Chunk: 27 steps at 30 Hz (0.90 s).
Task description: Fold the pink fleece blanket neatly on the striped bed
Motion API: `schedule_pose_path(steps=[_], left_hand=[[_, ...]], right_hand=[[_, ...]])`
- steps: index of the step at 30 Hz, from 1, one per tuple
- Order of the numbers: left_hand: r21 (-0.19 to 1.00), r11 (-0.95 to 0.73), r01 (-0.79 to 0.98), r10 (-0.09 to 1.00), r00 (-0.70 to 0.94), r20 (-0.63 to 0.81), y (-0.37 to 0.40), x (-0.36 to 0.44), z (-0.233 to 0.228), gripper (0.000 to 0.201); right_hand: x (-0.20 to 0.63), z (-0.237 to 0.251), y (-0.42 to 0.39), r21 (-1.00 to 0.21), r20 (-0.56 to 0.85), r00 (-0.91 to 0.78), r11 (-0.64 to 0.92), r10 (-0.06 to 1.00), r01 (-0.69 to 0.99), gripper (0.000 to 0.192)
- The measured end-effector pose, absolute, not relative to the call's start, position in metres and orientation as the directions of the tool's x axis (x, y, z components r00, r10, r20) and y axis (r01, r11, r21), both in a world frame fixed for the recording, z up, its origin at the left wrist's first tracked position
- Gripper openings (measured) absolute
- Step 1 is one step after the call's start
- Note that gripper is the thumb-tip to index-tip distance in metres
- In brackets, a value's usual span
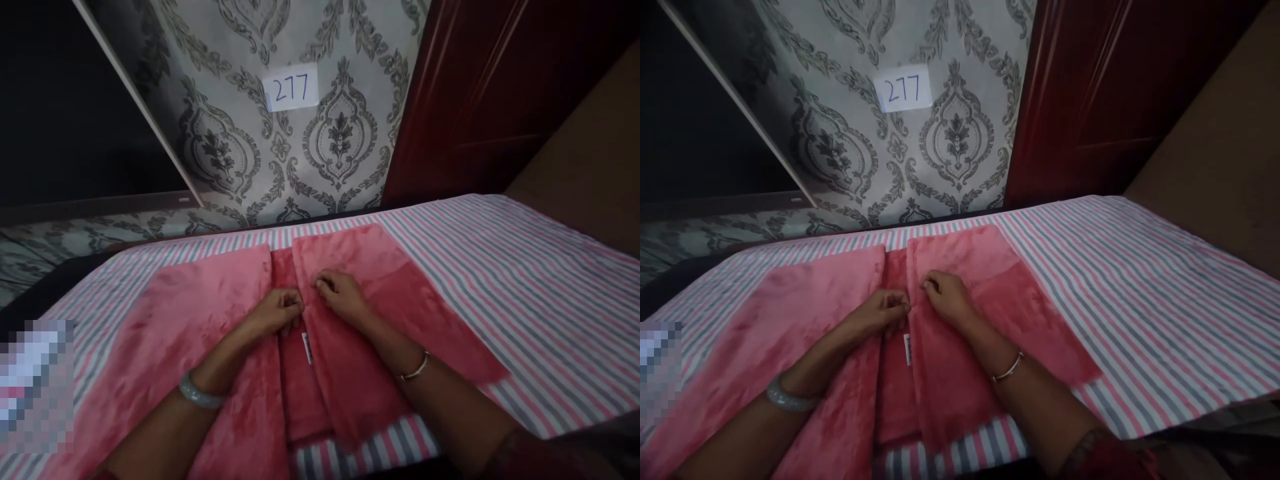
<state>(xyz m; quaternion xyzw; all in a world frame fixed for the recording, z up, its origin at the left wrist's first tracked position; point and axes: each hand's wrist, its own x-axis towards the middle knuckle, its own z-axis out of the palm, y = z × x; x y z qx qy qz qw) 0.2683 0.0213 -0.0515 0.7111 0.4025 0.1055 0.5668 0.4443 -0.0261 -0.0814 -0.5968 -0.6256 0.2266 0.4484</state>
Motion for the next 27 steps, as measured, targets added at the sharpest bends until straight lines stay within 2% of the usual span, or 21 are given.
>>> schedule_pose_path(steps=[4, 6, 8, 10, 14, 17, 20, 23, 25, 27], left_hand=[[0.822, -0.050, 0.568, 0.772, 0.544, -0.329, 0.018, 0.278, -0.049, 0.038], [0.786, -0.133, 0.603, 0.841, 0.489, -0.232, 0.015, 0.282, -0.051, 0.041], [0.774, -0.197, 0.602, 0.866, 0.477, -0.150, 0.014, 0.284, -0.055, 0.039], [0.804, -0.164, 0.572, 0.842, 0.505, -0.187, 0.016, 0.281, -0.058, 0.037], [0.850, 0.031, 0.527, 0.728, 0.571, -0.380, 0.023, 0.273, -0.057, 0.041], [0.851, 0.082, 0.519, 0.723, 0.556, -0.409, 0.024, 0.274, -0.052, 0.046], [0.835, 0.027, 0.550, 0.802, 0.487, -0.347, 0.020, 0.281, -0.050, 0.047], [0.795, -0.093, 0.599, 0.884, 0.417, -0.211, 0.017, 0.288, -0.053, 0.040], [0.797, -0.134, 0.589, 0.891, 0.423, -0.163, 0.016, 0.288, -0.056, 0.038], [0.827, -0.094, 0.554, 0.864, 0.458, -0.208, 0.018, 0.285, -0.058, 0.037]], right_hand=[[0.446, -0.079, -0.024, -0.848, 0.253, 0.122, 0.159, 0.960, 0.506, 0.018], [0.446, -0.079, -0.024, -0.852, 0.248, 0.126, 0.154, 0.961, 0.501, 0.018], [0.445, -0.079, -0.024, -0.854, 0.245, 0.128, 0.151, 0.961, 0.498, 0.019], [0.445, -0.080, -0.024, -0.852, 0.241, 0.132, 0.145, 0.962, 0.502, 0.020], [0.446, -0.080, -0.024, -0.845, 0.230, 0.133, 0.130, 0.964, 0.518, 0.020], [0.445, -0.078, -0.024, -0.847, 0.230, 0.131, 0.132, 0.964, 0.514, 0.021], [0.445, -0.077, -0.024, -0.846, 0.229, 0.130, 0.131, 0.965, 0.517, 0.024], [0.445, -0.077, -0.024, -0.845, 0.221, 0.133, 0.122, 0.966, 0.521, 0.026], [0.445, -0.077, -0.024, -0.838, 0.225, 0.127, 0.125, 0.966, 0.531, 0.027], [0.445, -0.077, -0.023, -0.822, 0.242, 0.129, 0.132, 0.962, 0.554, 0.028]])
